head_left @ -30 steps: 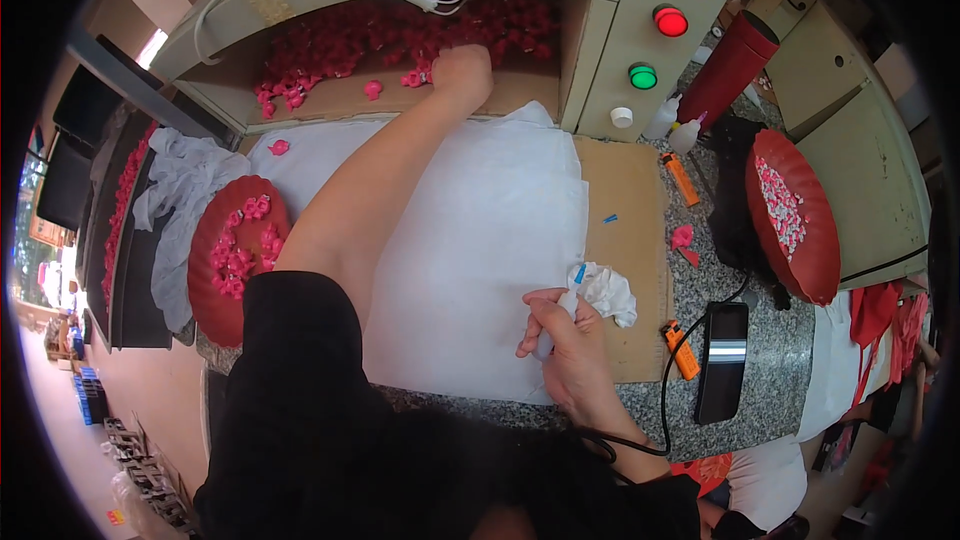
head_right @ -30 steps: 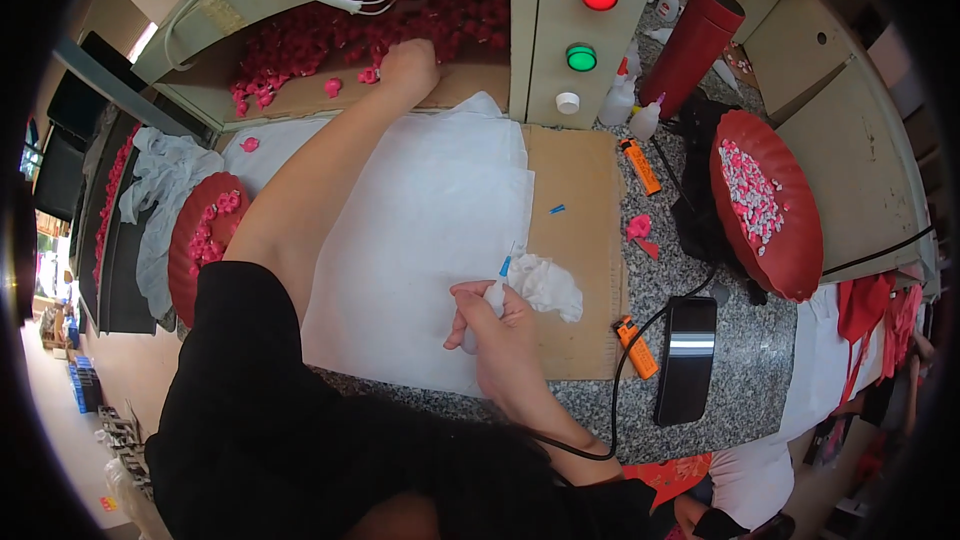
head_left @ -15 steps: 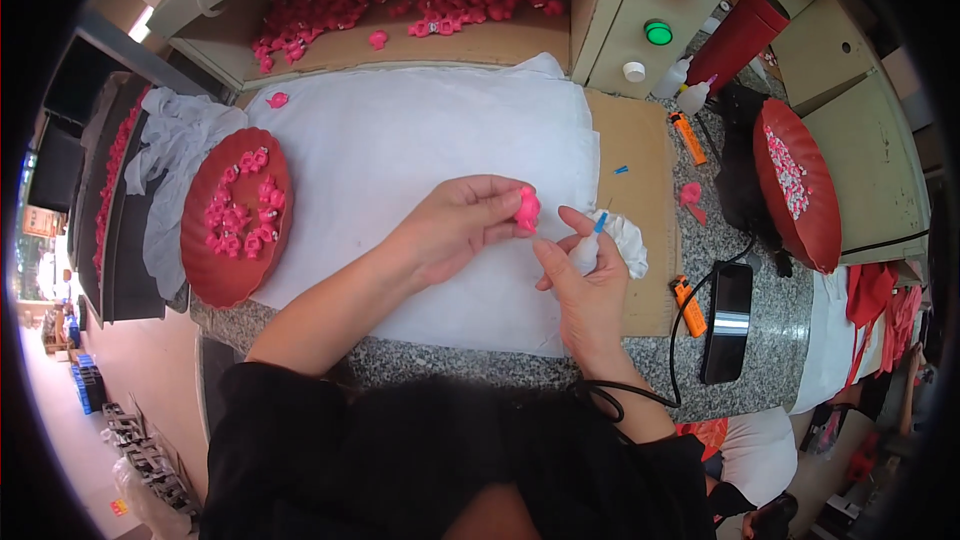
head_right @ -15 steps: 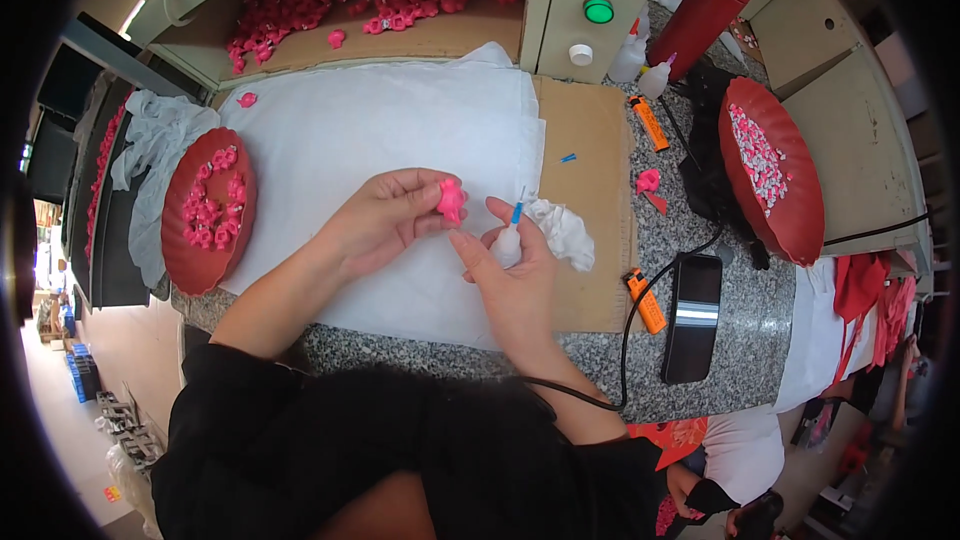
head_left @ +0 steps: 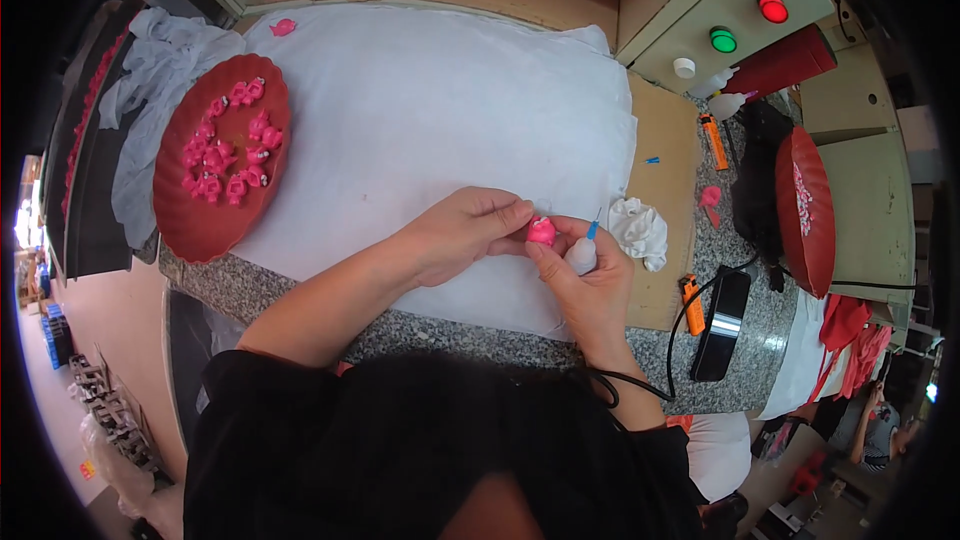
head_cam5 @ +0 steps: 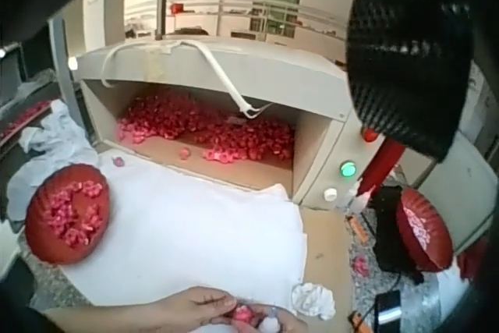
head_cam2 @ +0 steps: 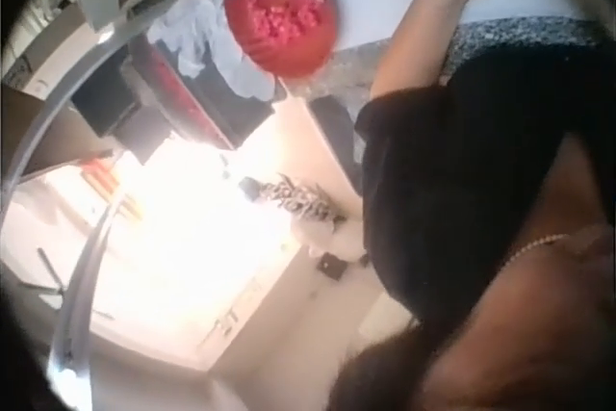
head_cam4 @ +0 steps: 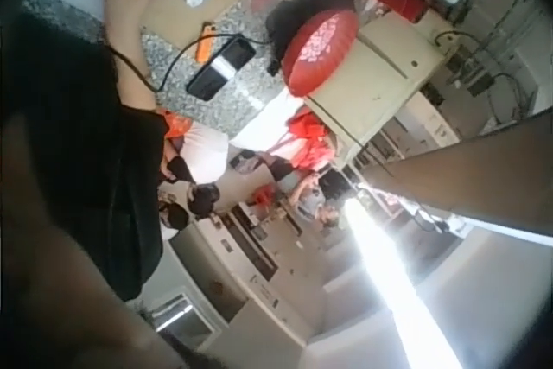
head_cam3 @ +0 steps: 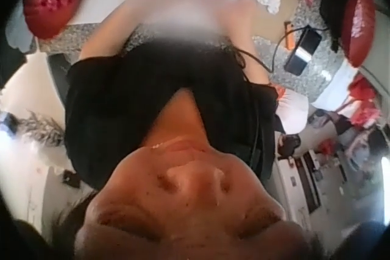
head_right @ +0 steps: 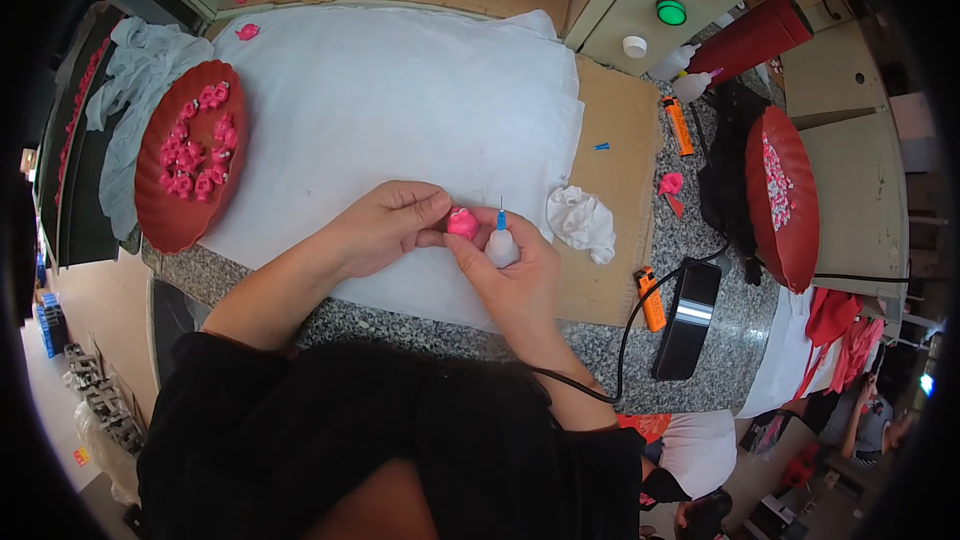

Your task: The person retrieves plastic toy pieces from a compartment, applies glue to them using a squeeze bottle with a needle tip, and attaches small components to the toys by hand.

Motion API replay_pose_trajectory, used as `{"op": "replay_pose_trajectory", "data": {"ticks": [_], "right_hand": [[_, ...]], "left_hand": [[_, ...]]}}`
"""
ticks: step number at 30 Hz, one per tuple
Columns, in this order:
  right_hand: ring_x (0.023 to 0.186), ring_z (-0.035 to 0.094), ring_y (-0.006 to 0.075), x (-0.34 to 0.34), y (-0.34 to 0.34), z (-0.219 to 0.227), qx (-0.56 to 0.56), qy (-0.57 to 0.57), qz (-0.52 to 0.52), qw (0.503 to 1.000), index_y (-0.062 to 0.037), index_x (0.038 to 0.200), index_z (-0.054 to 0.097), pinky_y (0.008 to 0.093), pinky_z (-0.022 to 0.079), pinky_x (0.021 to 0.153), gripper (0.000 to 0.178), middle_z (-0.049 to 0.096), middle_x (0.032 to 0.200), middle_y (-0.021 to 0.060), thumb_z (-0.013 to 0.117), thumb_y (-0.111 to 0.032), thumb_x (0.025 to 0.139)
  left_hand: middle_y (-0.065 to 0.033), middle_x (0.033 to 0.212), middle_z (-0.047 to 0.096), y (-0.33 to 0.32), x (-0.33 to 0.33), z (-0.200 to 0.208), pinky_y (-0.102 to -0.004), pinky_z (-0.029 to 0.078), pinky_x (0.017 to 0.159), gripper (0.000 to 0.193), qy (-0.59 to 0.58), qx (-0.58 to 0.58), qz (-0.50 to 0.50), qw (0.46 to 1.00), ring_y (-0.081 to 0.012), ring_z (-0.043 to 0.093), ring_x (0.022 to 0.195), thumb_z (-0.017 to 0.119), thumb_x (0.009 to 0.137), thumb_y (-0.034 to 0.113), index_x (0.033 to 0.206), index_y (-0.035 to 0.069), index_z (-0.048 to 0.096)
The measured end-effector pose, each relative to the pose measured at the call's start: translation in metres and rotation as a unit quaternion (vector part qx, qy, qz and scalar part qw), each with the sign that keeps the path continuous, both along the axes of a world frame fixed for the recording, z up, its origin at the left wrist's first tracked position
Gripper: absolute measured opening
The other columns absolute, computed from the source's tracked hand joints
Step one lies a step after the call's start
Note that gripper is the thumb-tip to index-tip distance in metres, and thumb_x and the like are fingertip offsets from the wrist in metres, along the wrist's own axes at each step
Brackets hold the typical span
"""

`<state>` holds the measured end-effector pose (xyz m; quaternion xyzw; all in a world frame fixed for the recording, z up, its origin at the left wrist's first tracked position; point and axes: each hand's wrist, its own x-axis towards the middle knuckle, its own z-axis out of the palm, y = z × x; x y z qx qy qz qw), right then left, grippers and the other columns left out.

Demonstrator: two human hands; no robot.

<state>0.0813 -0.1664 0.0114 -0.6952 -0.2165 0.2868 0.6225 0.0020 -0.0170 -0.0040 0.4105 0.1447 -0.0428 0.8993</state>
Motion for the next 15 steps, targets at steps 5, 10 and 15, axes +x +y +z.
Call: {"op": "replay_pose_trajectory", "data": {"ticks": [5,10,15], "right_hand": [[0.076,0.054,0.0059,-0.0010,0.0003,0.0011,-0.050,-0.050,0.002,0.997,0.0020,0.094,0.059,0.0207,0.045,0.068,0.025,0.061,0.083,0.0029,0.070,-0.006,0.072],[0.076,0.054,0.0059,-0.0019,0.0006,0.0034,-0.055,-0.033,0.020,0.998,0.0018,0.090,0.059,0.0211,0.045,0.068,0.023,0.062,0.083,0.0035,0.069,-0.007,0.072],[0.068,0.052,0.0050,-0.0047,0.0028,0.0027,-0.028,-0.038,0.017,0.999,0.0021,0.093,0.059,0.0183,0.042,0.061,0.025,0.059,0.076,0.0018,0.069,0.002,0.071]], "left_hand": [[-0.0076,0.093,0.058,0.0038,0.0000,-0.0007,-0.0288,0.047,0.074,0.035,-0.010,0.014,-0.063,0.998,-0.0149,0.055,0.085,0.043,0.092,0.032,0.093,0.000,0.057],[-0.0067,0.085,0.057,0.0029,0.0002,-0.0030,-0.0258,0.044,0.065,0.036,-0.014,0.043,-0.076,0.996,-0.0132,0.052,0.074,0.048,0.091,0.034,0.090,-0.001,0.057],[-0.0059,0.082,0.056,0.0032,-0.0002,-0.0022,-0.0249,0.042,0.062,0.033,-0.012,0.034,-0.076,0.996,-0.0119,0.051,0.070,0.050,0.090,0.032,0.086,0.000,0.057]]}}
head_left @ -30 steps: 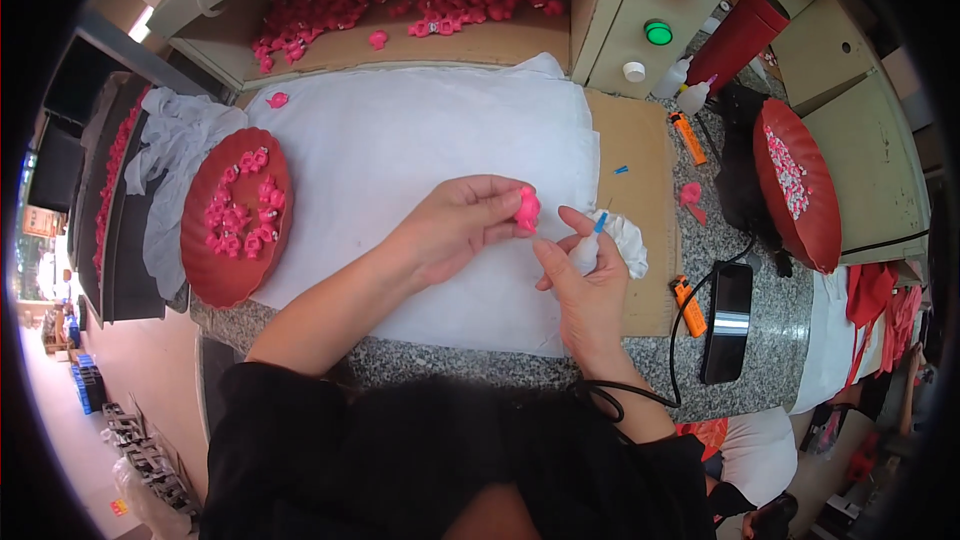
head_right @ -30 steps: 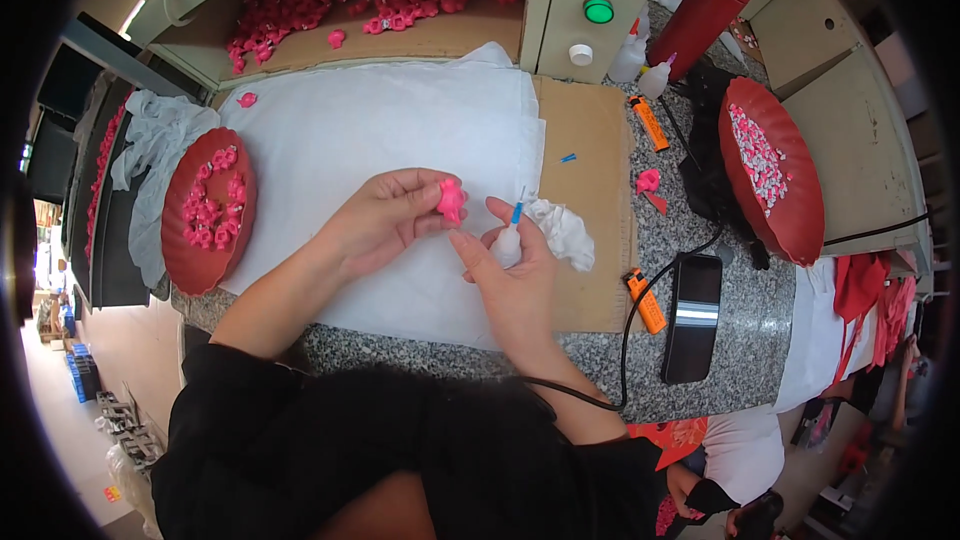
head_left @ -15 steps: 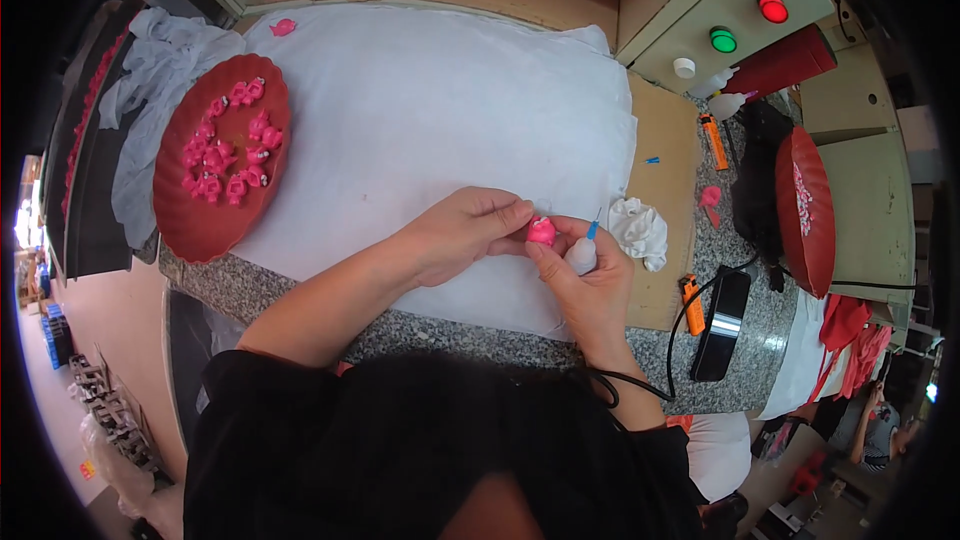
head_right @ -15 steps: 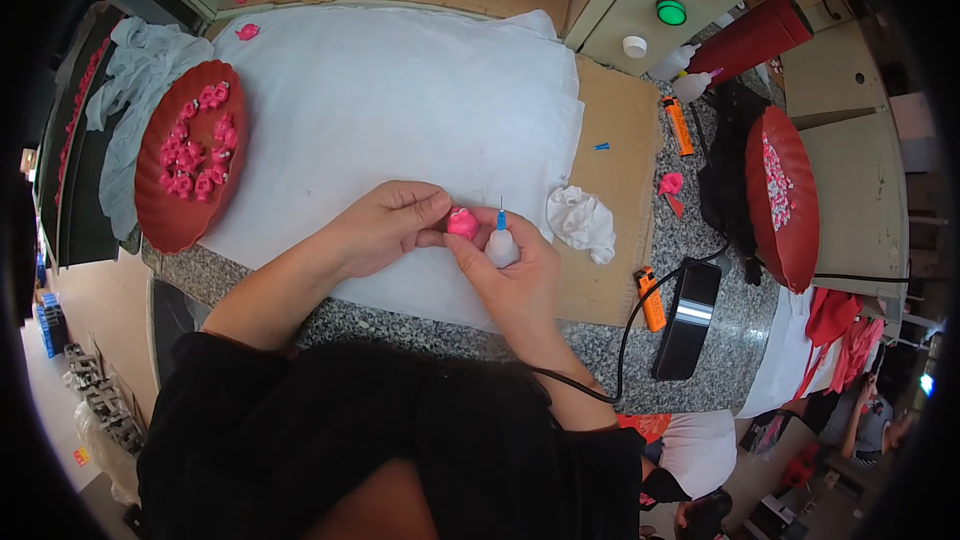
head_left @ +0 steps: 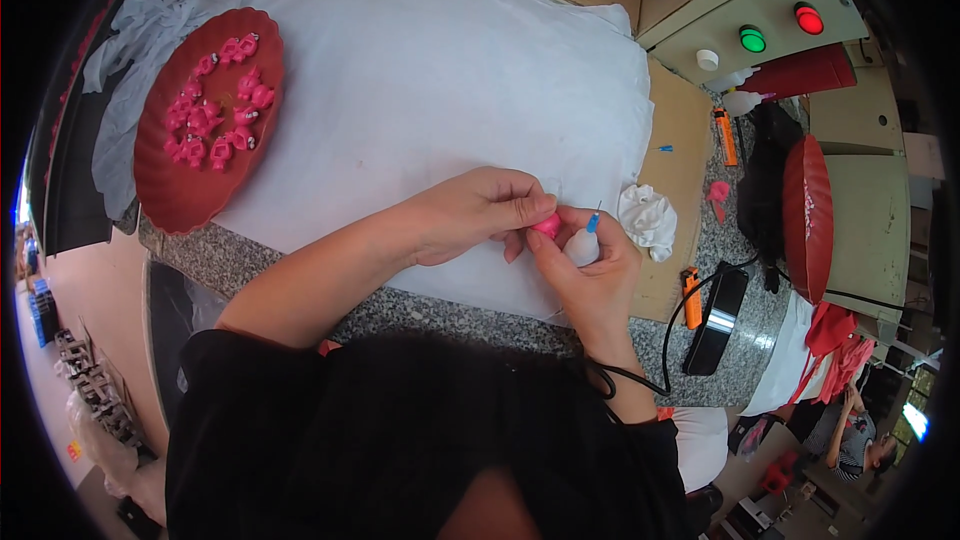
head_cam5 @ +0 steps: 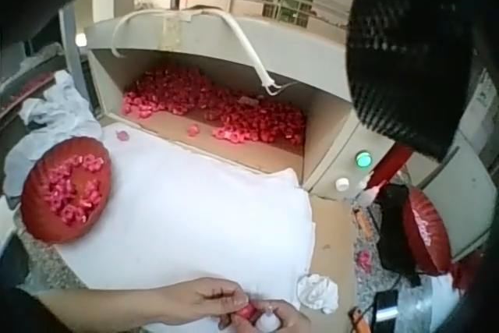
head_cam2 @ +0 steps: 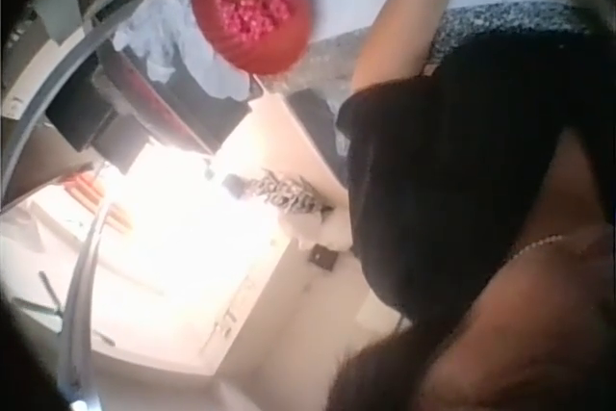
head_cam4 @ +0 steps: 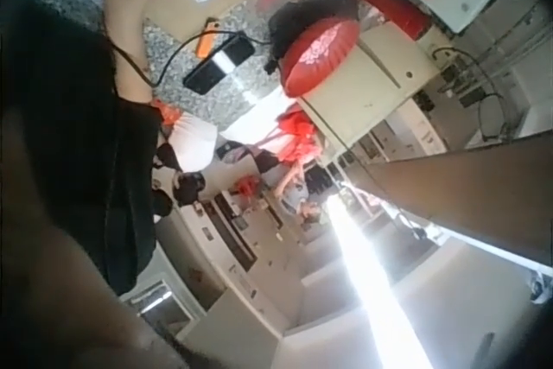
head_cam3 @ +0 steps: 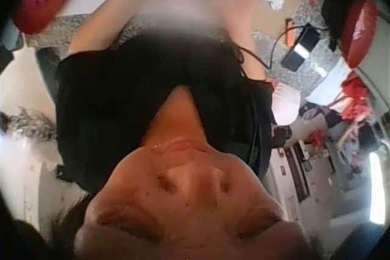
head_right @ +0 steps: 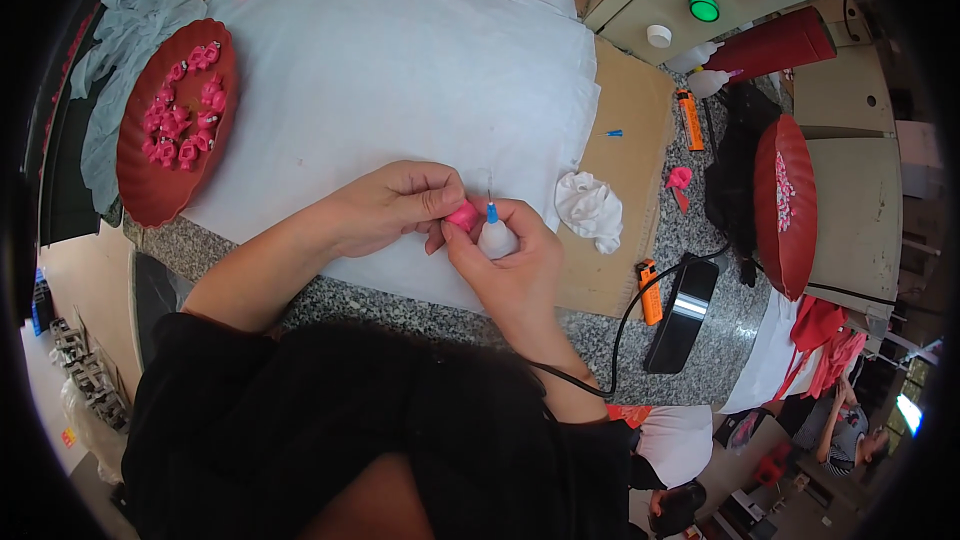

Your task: The person retrieves plastic toy pieces from a compartment, applies glue to them using a squeeze bottle with a needle tip, and attaches small components to the toys by hand.

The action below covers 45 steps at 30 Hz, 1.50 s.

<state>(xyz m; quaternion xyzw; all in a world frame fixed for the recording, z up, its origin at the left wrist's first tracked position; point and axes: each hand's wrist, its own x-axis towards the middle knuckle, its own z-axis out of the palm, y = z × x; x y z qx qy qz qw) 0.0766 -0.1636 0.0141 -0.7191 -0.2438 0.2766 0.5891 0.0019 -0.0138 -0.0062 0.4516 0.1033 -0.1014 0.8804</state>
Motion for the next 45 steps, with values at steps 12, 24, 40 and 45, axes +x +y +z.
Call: {"op": "replay_pose_trajectory", "data": {"ticks": [12,24,40,45], "right_hand": [[0.073,0.054,0.0071,-0.0016,0.0019,-0.0005,0.005,-0.004,0.014,1.000,0.0023,0.089,0.056,0.0225,0.046,0.065,0.021,0.061,0.079,0.0047,0.068,-0.001,0.072],[0.071,0.056,0.0088,-0.0039,0.0054,-0.0008,0.049,-0.004,0.029,0.998,0.0028,0.091,0.055,0.0239,0.047,0.068,0.021,0.061,0.076,0.0051,0.066,0.003,0.073],[0.077,0.056,0.0090,-0.0020,0.0039,-0.0042,0.025,0.017,0.032,0.999,0.0022,0.092,0.056,0.0240,0.047,0.070,0.023,0.061,0.082,0.0057,0.068,-0.002,0.073],[0.077,0.056,0.0092,-0.0019,0.0044,-0.0058,0.024,0.019,0.024,0.999,0.0025,0.092,0.056,0.0239,0.047,0.070,0.024,0.061,0.084,0.0065,0.069,-0.003,0.072]], "left_hand": [[-0.0051,0.079,0.058,-0.0037,-0.0012,0.0003,-0.0264,0.045,0.061,0.029,0.010,-0.043,0.044,0.998,-0.0118,0.053,0.068,0.049,0.091,0.026,0.088,-0.001,0.060],[-0.0040,0.076,0.058,-0.0040,-0.0046,0.0010,-0.0260,0.042,0.062,0.026,0.009,-0.021,0.068,0.997,-0.0110,0.051,0.069,0.051,0.090,0.024,0.085,0.000,0.061],[-0.0057,0.077,0.060,-0.0021,-0.0043,0.0066,-0.0239,0.041,0.058,0.027,0.063,-0.028,0.075,0.995,-0.0105,0.052,0.068,0.052,0.089,0.024,0.087,-0.001,0.062],[-0.0072,0.078,0.061,-0.0012,-0.0039,0.0064,-0.0238,0.041,0.057,0.029,0.077,-0.039,0.074,0.993,-0.0110,0.053,0.068,0.051,0.089,0.025,0.089,-0.002,0.062]]}}
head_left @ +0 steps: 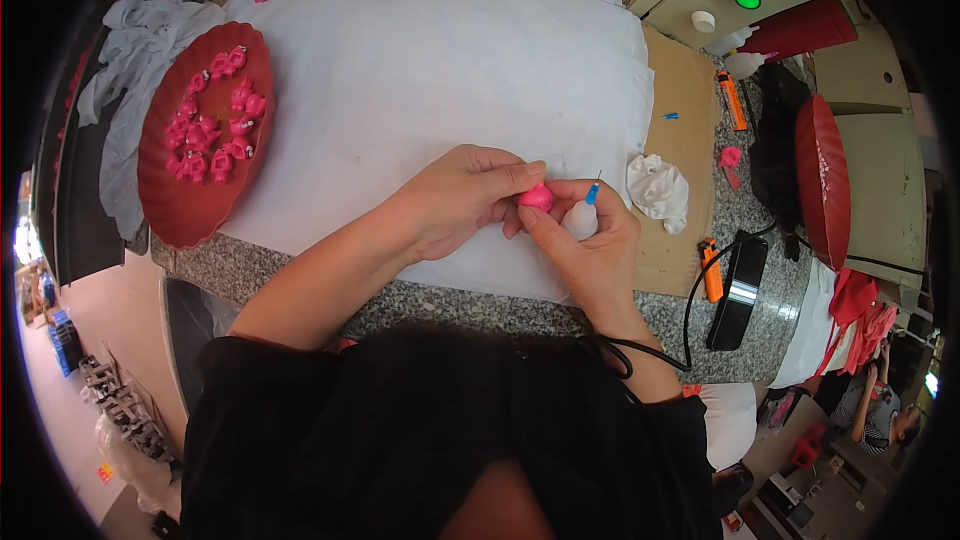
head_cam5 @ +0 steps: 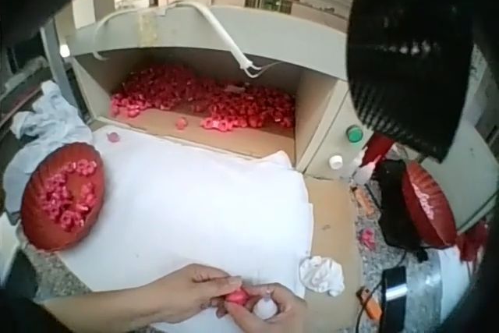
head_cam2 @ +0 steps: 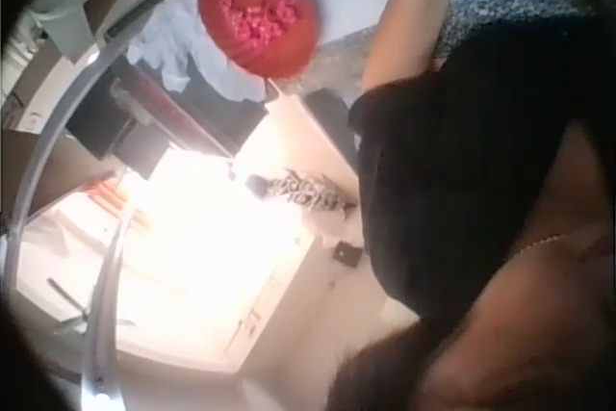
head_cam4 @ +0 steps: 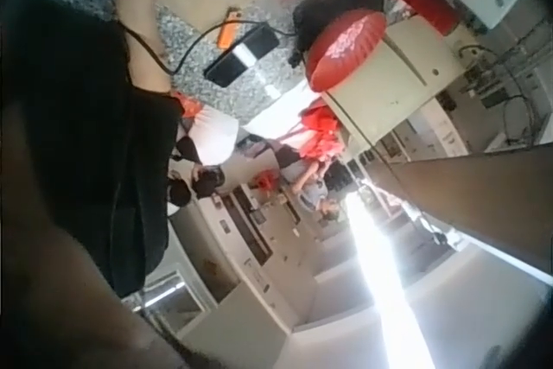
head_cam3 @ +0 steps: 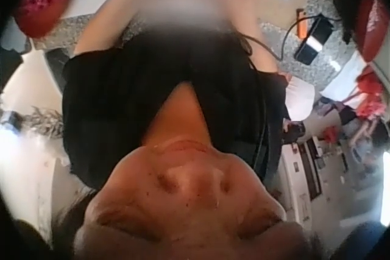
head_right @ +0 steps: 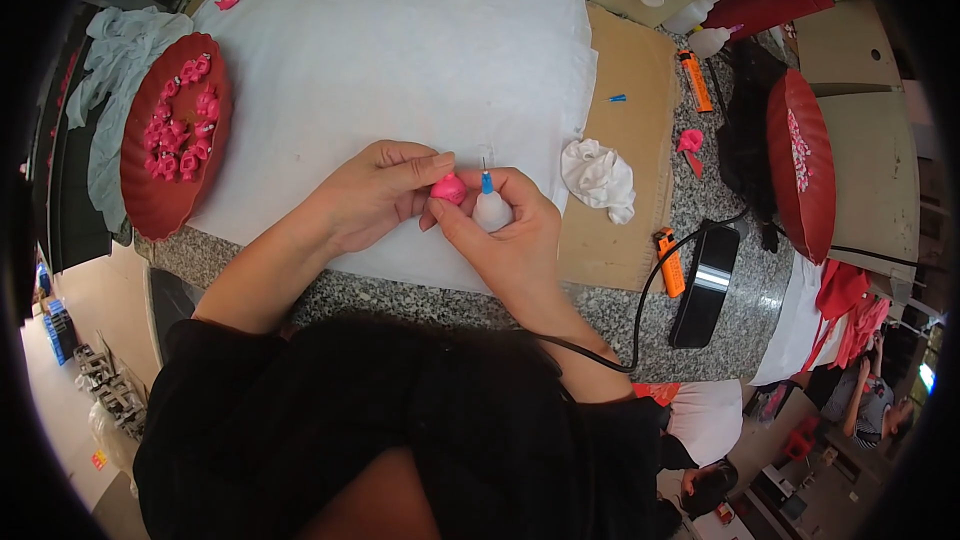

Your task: The person retrieves plastic toy pieces from a compartment, applies glue to them using a squeeze bottle with a needle tip, and attaches small components to the toys by hand.

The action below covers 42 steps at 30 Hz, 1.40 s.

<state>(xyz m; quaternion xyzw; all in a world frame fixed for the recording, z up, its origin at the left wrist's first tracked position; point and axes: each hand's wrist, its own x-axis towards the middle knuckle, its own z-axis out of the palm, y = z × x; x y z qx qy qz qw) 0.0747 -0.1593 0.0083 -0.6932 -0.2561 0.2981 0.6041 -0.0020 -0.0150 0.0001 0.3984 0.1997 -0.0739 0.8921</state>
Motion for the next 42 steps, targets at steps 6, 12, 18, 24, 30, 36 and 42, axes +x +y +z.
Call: {"op": "replay_pose_trajectory", "data": {"ticks": [6,12,18,24,30,36,42], "right_hand": [[0.076,0.056,0.0085,0.000,0.000,-0.001,-0.004,0.009,-0.013,1.000,0.0027,0.093,0.057,0.0235,0.047,0.070,0.024,0.061,0.081,0.0059,0.069,-0.005,0.073],[0.069,0.056,0.0077,0.005,0.001,0.001,-0.008,0.080,-0.057,0.995,0.0038,0.094,0.059,0.0221,0.047,0.062,0.024,0.062,0.080,0.0065,0.067,-0.009,0.076],[0.059,0.053,0.0098,0.007,0.000,0.000,0.005,0.132,-0.038,0.990,0.0049,0.098,0.059,0.0209,0.043,0.053,0.020,0.062,0.078,0.0080,0.059,-0.007,0.081],[0.065,0.056,0.0081,0.009,-0.003,-0.003,0.013,0.132,-0.025,0.991,0.0038,0.096,0.060,0.0212,0.046,0.055,0.021,0.062,0.077,0.0067,0.062,-0.009,0.080],[0.057,0.052,0.0097,0.006,-0.003,0.006,0.045,0.133,-0.045,0.989,0.0026,0.093,0.060,0.0232,0.043,0.055,0.016,0.058,0.073,0.0062,0.059,-0.006,0.079],[0.054,0.050,0.0112,0.002,-0.007,0.008,0.042,0.141,-0.035,0.988,0.0026,0.090,0.059,0.0243,0.042,0.052,0.012,0.055,0.071,0.0062,0.058,-0.003,0.080],[0.055,0.050,0.0105,0.004,-0.008,0.007,0.062,0.163,-0.029,0.984,0.0022,0.089,0.058,0.0241,0.042,0.052,0.011,0.055,0.070,0.0051,0.058,-0.003,0.080]], "left_hand": [[-0.0083,0.082,0.061,0.001,0.001,0.000,-0.0244,0.043,0.059,0.030,-0.003,0.001,-0.009,1.000,-0.0123,0.055,0.069,0.048,0.091,0.026,0.090,-0.001,0.061],[-0.0105,0.086,0.061,-0.001,0.003,0.002,-0.0250,0.046,0.062,0.023,-0.032,-0.010,0.000,0.999,-0.0132,0.056,0.070,0.051,0.090,0.021,0.091,0.000,0.059],[-0.0097,0.085,0.062,-0.001,0.001,0.009,-0.0227,0.045,0.055,0.011,0.002,0.163,-0.031,0.986,-0.0121,0.056,0.067,0.061,0.082,0.010,0.087,0.001,0.058],[-0.0099,0.084,0.061,-0.002,-0.001,0.009,-0.0238,0.047,0.056,0.012,-0.030,0.139,-0.029,0.989,-0.0130,0.056,0.069,0.060,0.083,0.010,0.082,0.000,0.054],[-0.0084,0.087,0.055,0.015,-0.011,0.022,-0.0263,0.049,0.061,0.011,-0.044,0.276,0.061,0.958,-0.0144,0.057,0.072,0.048,0.090,0.009,0.094,0.000,0.046],[-0.0101,0.077,0.058,0.102,-0.087,0.035,-0.0292,0.046,0.056,0.014,0.100,0.685,0.351,0.630,-0.0177,0.058,0.064,0.052,0.087,0.012,0.096,0.003,0.048],[-0.0206,0.083,0.060,0.152,-0.098,0.043,-0.0433,0.045,0.066,0.021,0.226,0.868,0.161,0.412,-0.0359,0.056,0.079,0.058,0.079,0.017,0.090,0.000,0.053]]}}
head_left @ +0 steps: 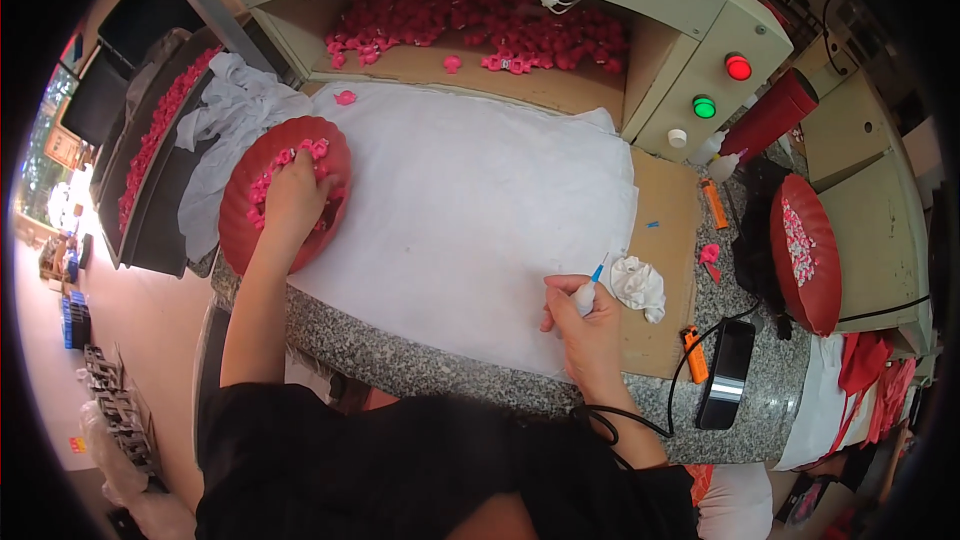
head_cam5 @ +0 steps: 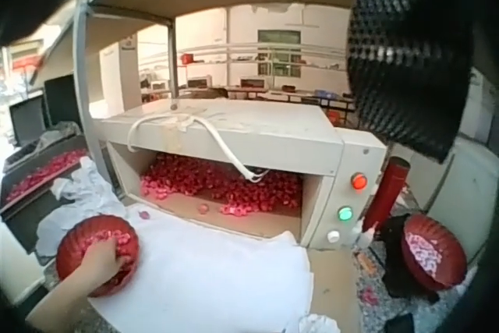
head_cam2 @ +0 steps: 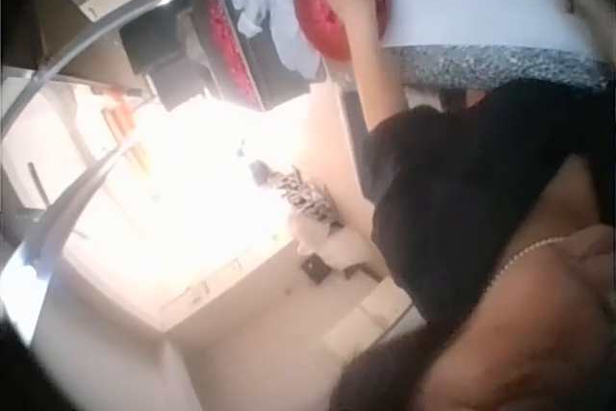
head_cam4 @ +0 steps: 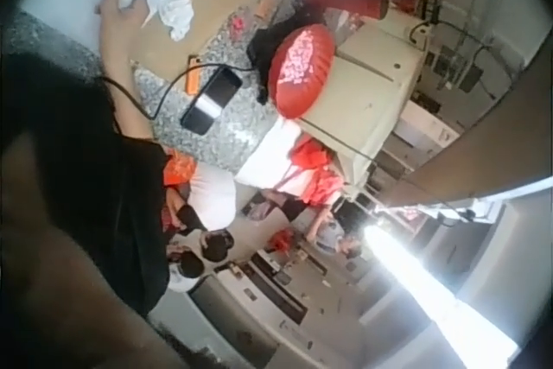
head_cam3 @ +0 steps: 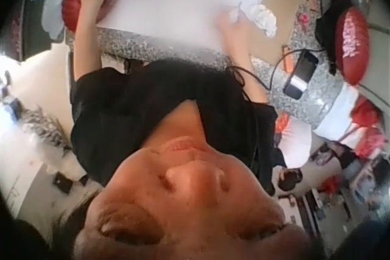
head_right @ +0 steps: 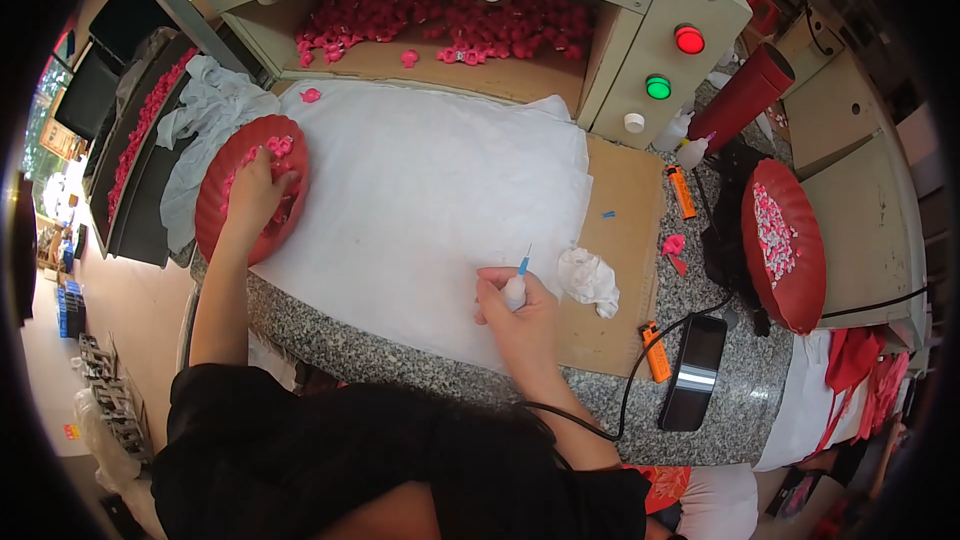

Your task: The person retrieves plastic toy pieces from a compartment, applies glue to them using a squeeze bottle with a needle tip, and attaches small components to the toys by hand.

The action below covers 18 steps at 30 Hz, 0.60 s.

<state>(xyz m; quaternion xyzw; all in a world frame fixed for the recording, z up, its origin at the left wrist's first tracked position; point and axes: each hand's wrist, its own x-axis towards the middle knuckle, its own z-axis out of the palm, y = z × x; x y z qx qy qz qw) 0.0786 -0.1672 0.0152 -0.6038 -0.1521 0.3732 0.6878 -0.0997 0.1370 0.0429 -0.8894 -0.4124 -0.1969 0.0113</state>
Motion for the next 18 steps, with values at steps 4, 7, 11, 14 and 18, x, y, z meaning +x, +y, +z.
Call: {"op": "replay_pose_trajectory", "data": {"ticks": [4,7,11,14,18], "right_hand": [[0.056,0.052,0.0082,0.004,0.000,-0.001,0.003,0.014,-0.004,1.000,0.0012,0.090,0.059,0.0223,0.043,0.053,0.013,0.056,0.070,0.0032,0.060,-0.007,0.080],[0.056,0.051,0.0085,0.007,0.001,-0.001,-0.001,0.017,-0.013,1.000,0.0017,0.090,0.058,0.0230,0.043,0.052,0.011,0.055,0.068,0.0033,0.059,-0.005,0.080],[0.055,0.051,0.0083,0.011,0.001,0.001,-0.020,0.022,-0.017,0.999,0.0021,0.090,0.057,0.0228,0.042,0.052,0.010,0.054,0.066,0.0029,0.057,-0.002,0.080],[0.055,0.051,0.0078,0.014,0.000,0.002,-0.037,0.020,-0.005,0.999,0.0019,0.090,0.058,0.0220,0.042,0.052,0.010,0.054,0.066,0.0025,0.056,-0.001,0.080],[0.055,0.051,0.0074,0.013,0.000,0.003,-0.026,0.023,-0.004,0.999,0.0017,0.090,0.058,0.0219,0.042,0.052,0.011,0.054,0.066,0.0023,0.056,0.000,0.080]], "left_hand": [[-0.0195,0.083,0.060,0.012,0.105,0.000,-0.0434,0.045,0.069,0.020,-0.085,-0.025,-0.132,0.987,-0.0354,0.057,0.081,0.057,0.079,0.019,0.082,0.000,0.058],[-0.0167,0.083,0.063,0.014,0.215,-0.010,-0.0408,0.046,0.072,0.019,-0.107,-0.035,-0.223,0.968,-0.0338,0.059,0.081,0.060,0.076,0.016,0.087,0.000,0.061],[-0.0149,0.094,0.060,0.013,0.313,-0.026,-0.0415,0.044,0.077,0.020,-0.035,0.010,-0.190,0.981,-0.0325,0.054,0.092,0.060,0.074,0.020,0.085,0.004,0.063],[-0.0123,0.096,0.059,0.016,0.344,-0.042,-0.0399,0.042,0.080,0.022,-0.005,0.107,-0.142,0.984,-0.0290,0.051,0.096,0.060,0.074,0.023,0.087,0.005,0.065],[-0.0120,0.090,0.059,0.019,0.344,-0.048,-0.0426,0.040,0.081,0.031,0.035,0.188,-0.159,0.969,-0.0296,0.050,0.094,0.065,0.072,0.030,0.088,0.004,0.062]]}}
